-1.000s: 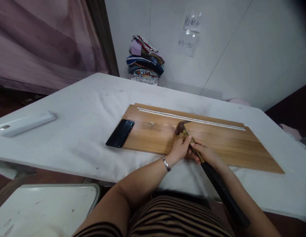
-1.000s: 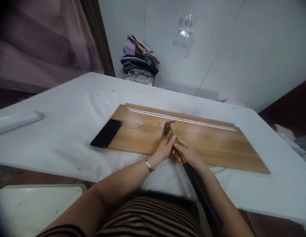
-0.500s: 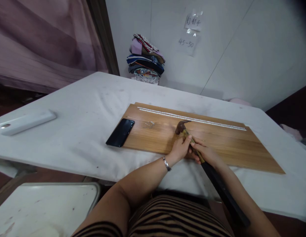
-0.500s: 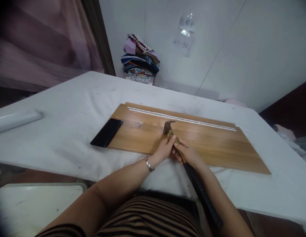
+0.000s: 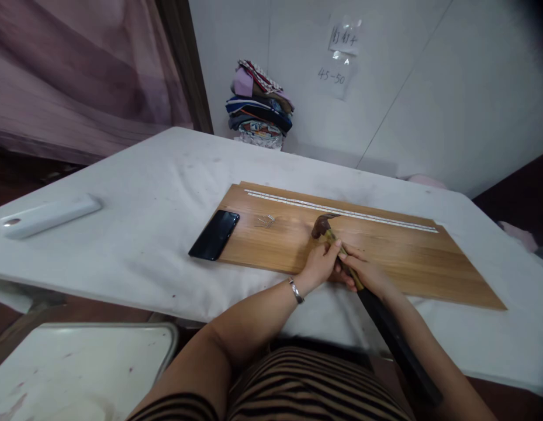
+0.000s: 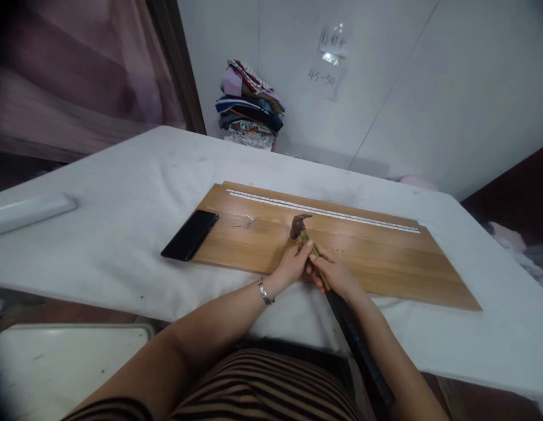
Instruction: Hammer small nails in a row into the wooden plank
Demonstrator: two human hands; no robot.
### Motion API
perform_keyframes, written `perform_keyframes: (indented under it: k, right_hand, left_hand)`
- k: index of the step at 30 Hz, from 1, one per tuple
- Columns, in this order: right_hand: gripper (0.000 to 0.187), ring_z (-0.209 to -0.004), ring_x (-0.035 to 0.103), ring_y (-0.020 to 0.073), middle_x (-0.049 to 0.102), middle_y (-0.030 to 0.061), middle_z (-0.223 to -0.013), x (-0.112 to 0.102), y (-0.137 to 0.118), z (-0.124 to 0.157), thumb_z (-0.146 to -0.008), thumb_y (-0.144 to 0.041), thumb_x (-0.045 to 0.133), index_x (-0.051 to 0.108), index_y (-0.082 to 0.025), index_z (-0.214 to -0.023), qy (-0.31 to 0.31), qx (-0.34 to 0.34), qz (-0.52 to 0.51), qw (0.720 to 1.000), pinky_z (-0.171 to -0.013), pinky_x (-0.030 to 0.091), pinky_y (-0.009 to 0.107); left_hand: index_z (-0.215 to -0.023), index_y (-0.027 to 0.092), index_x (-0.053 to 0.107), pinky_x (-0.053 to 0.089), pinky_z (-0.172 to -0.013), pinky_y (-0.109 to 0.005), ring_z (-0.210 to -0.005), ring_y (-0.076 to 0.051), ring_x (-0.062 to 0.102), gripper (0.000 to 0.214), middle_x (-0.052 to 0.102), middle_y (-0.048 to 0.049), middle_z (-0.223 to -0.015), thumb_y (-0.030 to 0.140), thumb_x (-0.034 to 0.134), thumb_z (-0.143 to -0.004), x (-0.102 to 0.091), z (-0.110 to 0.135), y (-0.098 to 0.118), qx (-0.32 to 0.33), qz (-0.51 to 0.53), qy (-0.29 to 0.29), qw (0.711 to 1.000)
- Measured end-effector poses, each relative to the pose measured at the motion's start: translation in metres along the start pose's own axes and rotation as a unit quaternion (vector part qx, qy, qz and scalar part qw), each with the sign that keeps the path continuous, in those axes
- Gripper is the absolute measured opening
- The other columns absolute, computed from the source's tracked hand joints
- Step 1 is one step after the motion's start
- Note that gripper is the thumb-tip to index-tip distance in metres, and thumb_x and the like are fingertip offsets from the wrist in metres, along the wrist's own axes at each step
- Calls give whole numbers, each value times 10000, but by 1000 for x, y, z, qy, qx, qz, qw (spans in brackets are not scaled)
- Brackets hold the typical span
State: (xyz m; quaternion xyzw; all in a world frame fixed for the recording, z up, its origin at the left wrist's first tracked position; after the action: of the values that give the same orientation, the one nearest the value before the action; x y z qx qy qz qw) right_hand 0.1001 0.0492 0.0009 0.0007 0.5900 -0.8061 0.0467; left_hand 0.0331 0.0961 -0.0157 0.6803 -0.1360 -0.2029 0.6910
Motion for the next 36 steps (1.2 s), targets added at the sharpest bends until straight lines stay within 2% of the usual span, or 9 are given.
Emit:
perform_keyframes:
  k: [3,9,17,25,31,36]
  right_hand:
    - [402,-339,436,59,568,-40,-687,0,0,0,-812,-431,561,505,-214,-1146,-3,-2,-2,1000,-289,356,185]
    - [341,-342,423,49,567,-37,-693,0,0,0,-799,-445,568,532,-199,-1033,2,9,0,1000,-288,348,184]
    - [360,-348,427,51,569,-38,-705,1,0,1,-819,-437,557,506,-217,-1100,-3,1,-5,1000,-297,356,182]
    - [310,-347,424,54,558,-34,-677,1,-1,-1,-796,-454,576,513,-198,-959,5,8,2,1000,-287,350,186]
    - [321,-345,434,56,564,-42,-684,2,-4,1,-807,-435,566,515,-207,-1027,2,0,-2,1000,-290,353,186]
    - [316,-343,426,52,569,-39,-679,1,-3,1,-800,-439,571,535,-204,-1008,2,10,3,1000,-293,349,187]
  left_hand:
    - [-630,191,505,412,-571,-243,-546,-137,575,563,545,0,-496,656,299,-872,-1,1,2,2,-8,1,1000]
    - [-641,188,510,419,-576,-242,-547,-137,580,547,548,-1,-499,633,302,-881,-1,0,2,0,-4,-2,1000]
    - [-636,188,518,430,-590,-250,-555,-142,590,572,553,-5,-496,657,294,-873,0,-1,0,4,-14,4,1000]
    - [-625,189,502,432,-597,-246,-553,-137,582,586,552,-7,-498,681,290,-862,0,-2,-3,0,-5,1,1000]
    - [-651,185,517,435,-601,-249,-559,-139,588,583,555,-4,-507,679,292,-863,0,-3,0,16,-13,0,1000]
    - [-626,187,512,441,-611,-255,-564,-144,592,598,560,-12,-505,689,285,-859,0,-3,-3,2,-17,-2,1000]
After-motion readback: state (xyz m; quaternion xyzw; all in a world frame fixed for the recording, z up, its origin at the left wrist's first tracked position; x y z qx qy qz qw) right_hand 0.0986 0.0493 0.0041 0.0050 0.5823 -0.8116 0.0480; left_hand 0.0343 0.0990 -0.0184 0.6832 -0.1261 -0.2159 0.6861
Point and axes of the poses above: each hand's wrist, its own z-axis away from the middle knuckle, its own x-axis out of the palm, y = z × x, the point moved 10 cm from there along -z, towards the middle knuckle
